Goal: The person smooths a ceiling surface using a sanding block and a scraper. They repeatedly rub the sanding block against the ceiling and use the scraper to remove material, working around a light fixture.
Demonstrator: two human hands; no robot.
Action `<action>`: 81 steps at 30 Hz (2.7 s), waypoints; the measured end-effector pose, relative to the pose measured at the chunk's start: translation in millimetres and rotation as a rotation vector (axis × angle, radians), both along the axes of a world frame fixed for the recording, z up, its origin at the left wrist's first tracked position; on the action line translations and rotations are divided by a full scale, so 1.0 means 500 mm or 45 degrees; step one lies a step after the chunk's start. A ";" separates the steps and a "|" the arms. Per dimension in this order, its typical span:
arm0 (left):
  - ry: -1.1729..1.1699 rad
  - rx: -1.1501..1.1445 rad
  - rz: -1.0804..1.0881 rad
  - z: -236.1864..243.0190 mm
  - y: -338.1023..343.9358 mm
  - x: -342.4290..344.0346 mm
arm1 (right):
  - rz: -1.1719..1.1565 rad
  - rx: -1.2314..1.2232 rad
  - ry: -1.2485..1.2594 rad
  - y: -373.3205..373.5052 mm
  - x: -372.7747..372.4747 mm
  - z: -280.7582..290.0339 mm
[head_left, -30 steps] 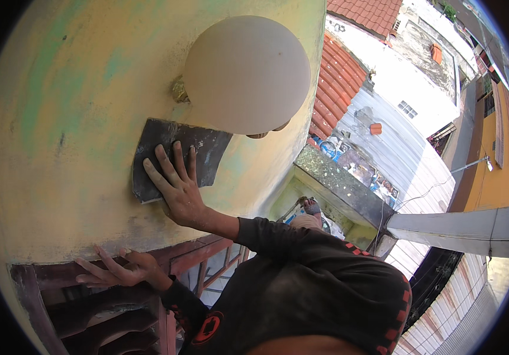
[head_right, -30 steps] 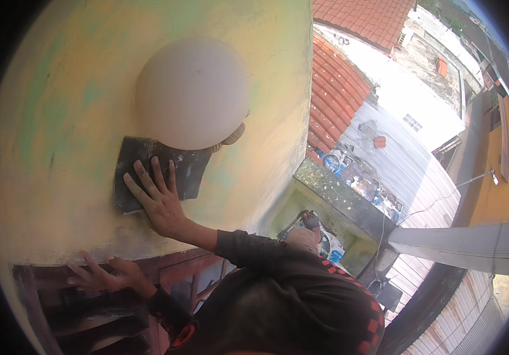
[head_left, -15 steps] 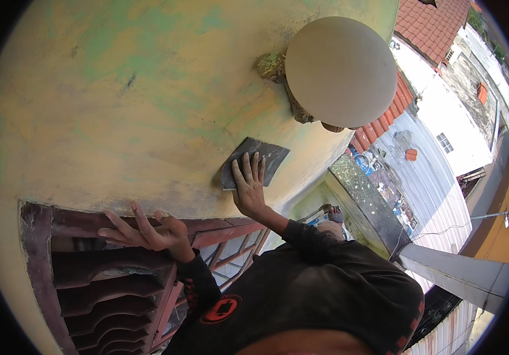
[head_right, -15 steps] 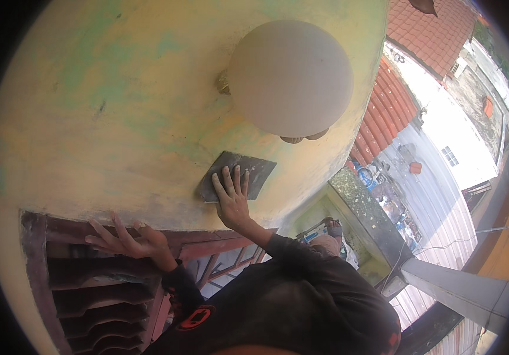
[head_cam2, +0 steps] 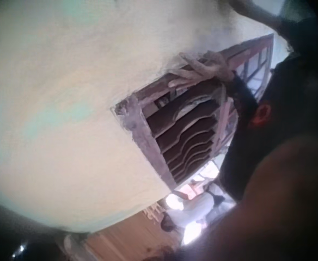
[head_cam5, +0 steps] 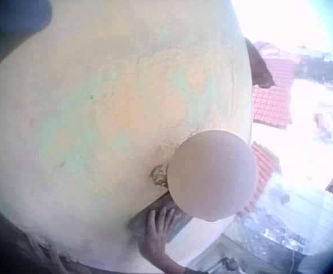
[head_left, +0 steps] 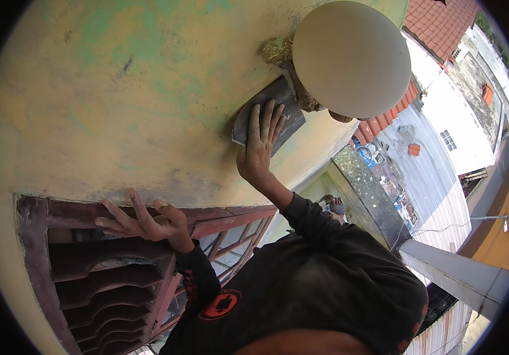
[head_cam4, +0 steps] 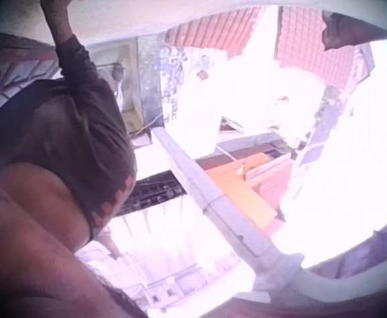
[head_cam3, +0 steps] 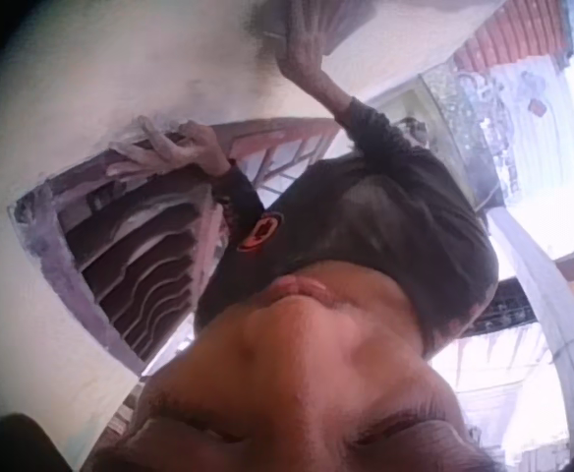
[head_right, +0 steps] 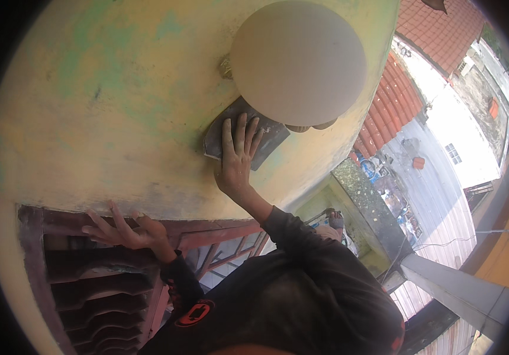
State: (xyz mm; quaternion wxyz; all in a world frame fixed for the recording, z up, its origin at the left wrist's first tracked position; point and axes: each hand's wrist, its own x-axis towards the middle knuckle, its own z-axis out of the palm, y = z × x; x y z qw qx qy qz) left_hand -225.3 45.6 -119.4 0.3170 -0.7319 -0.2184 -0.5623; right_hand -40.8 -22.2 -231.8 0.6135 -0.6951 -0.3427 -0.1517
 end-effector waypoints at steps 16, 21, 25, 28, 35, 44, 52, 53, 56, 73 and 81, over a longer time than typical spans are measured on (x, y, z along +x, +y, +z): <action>-0.004 -0.005 0.050 -0.005 0.001 -0.011 | 0.058 -0.025 -0.060 0.007 -0.007 0.003; 0.008 0.009 0.024 0.010 -0.002 0.008 | 0.121 -0.208 -0.142 0.024 -0.107 -0.117; 0.001 -0.034 0.056 0.000 -0.003 -0.006 | 0.147 -0.013 -0.155 0.019 -0.056 0.077; 0.010 -0.083 0.073 -0.005 -0.017 -0.016 | 0.056 -0.004 -0.239 0.035 -0.025 0.140; -0.037 -0.087 0.005 -0.015 -0.006 -0.014 | 0.112 -0.036 -0.314 0.047 -0.062 0.143; -0.084 -0.099 -0.064 -0.026 -0.005 -0.020 | 0.081 0.007 -0.389 0.056 -0.059 0.148; -0.131 -0.025 -0.181 -0.024 0.002 -0.014 | 0.075 -0.241 -0.522 0.031 -0.084 0.016; -0.125 -0.023 -0.181 -0.027 0.002 -0.016 | 0.078 -0.137 -0.509 0.044 -0.067 0.066; -0.123 -0.033 -0.146 -0.031 0.004 -0.018 | 0.096 -0.117 -0.528 0.049 -0.040 0.216; -0.120 -0.051 -0.120 -0.012 0.001 -0.014 | 0.217 -0.076 -0.446 0.054 -0.096 0.105; -0.104 -0.016 -0.159 -0.001 -0.004 0.012 | 0.180 -0.195 -0.504 0.018 -0.074 0.000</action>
